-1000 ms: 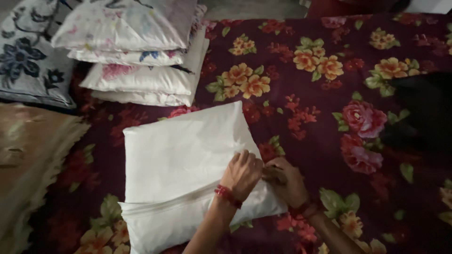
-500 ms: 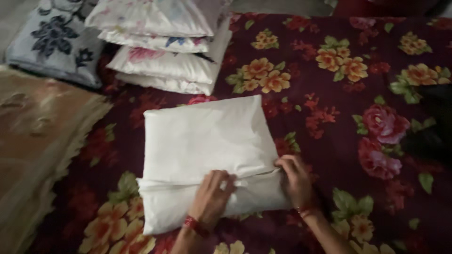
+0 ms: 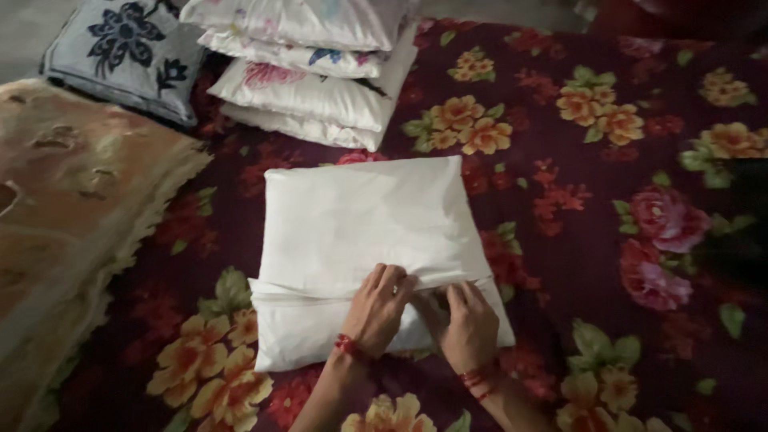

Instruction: The person folds a white pillowcase, smooths it, and places it on a stack of pillows. The person then folds a black pillowcase and places it on the bed. The person handles multiple pillows and pillowcases throughout the video.

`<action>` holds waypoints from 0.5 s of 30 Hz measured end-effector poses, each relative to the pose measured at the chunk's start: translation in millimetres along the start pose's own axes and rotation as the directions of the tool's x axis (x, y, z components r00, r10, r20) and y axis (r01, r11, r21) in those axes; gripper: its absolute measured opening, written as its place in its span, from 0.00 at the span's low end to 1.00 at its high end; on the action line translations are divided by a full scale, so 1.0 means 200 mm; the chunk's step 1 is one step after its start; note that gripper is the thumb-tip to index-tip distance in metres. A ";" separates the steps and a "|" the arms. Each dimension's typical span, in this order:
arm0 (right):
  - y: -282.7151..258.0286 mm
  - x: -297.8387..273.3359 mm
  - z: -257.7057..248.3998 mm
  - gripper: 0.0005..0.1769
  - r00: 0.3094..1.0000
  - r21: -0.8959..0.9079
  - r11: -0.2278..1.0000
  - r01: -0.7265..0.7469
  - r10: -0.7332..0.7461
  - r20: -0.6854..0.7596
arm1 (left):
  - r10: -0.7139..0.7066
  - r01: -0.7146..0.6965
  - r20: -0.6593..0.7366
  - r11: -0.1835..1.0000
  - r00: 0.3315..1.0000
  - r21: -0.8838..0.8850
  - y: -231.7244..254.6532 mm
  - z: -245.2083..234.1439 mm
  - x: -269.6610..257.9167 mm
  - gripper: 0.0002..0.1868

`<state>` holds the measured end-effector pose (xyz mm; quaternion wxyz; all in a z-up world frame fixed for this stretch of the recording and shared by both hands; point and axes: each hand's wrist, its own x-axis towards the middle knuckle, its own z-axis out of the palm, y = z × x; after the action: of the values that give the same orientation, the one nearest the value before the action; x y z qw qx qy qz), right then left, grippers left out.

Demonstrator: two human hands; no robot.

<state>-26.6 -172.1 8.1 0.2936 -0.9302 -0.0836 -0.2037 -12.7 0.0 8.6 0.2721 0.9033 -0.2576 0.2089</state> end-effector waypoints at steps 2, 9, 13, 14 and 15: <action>0.00 0.01 0.03 0.14 0.995 -0.059 0.993 0.099 -0.099 -0.006 | 0.002 -0.002 -0.009 1.000 1.000 -0.006 -0.01 0.01 0.01 0.21; 0.09 0.02 0.04 0.10 0.983 -0.003 0.985 0.174 -0.173 0.059 | 0.031 -0.034 0.054 0.999 0.998 0.042 -0.01 0.01 0.02 0.13; 0.32 0.10 -0.05 0.07 0.983 -0.061 0.984 -0.166 0.170 0.064 | 0.030 -0.029 -0.006 0.994 1.000 0.105 -0.01 0.05 0.04 0.11; 0.41 0.12 -0.10 0.08 0.968 -0.058 0.968 -0.243 0.246 0.053 | 0.028 -0.028 -0.005 0.995 1.000 0.099 -0.02 0.04 0.03 0.12; 0.50 0.14 -0.14 0.08 0.956 0.038 0.958 -0.285 0.282 0.077 | 0.027 -0.026 -0.004 0.995 1.000 0.094 -0.03 0.05 0.03 0.12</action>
<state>17.6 -268.9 -10.2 0.3392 -0.9318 0.0353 -0.1242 -3.3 -3.1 1.9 0.2272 0.9110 -0.2586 0.2270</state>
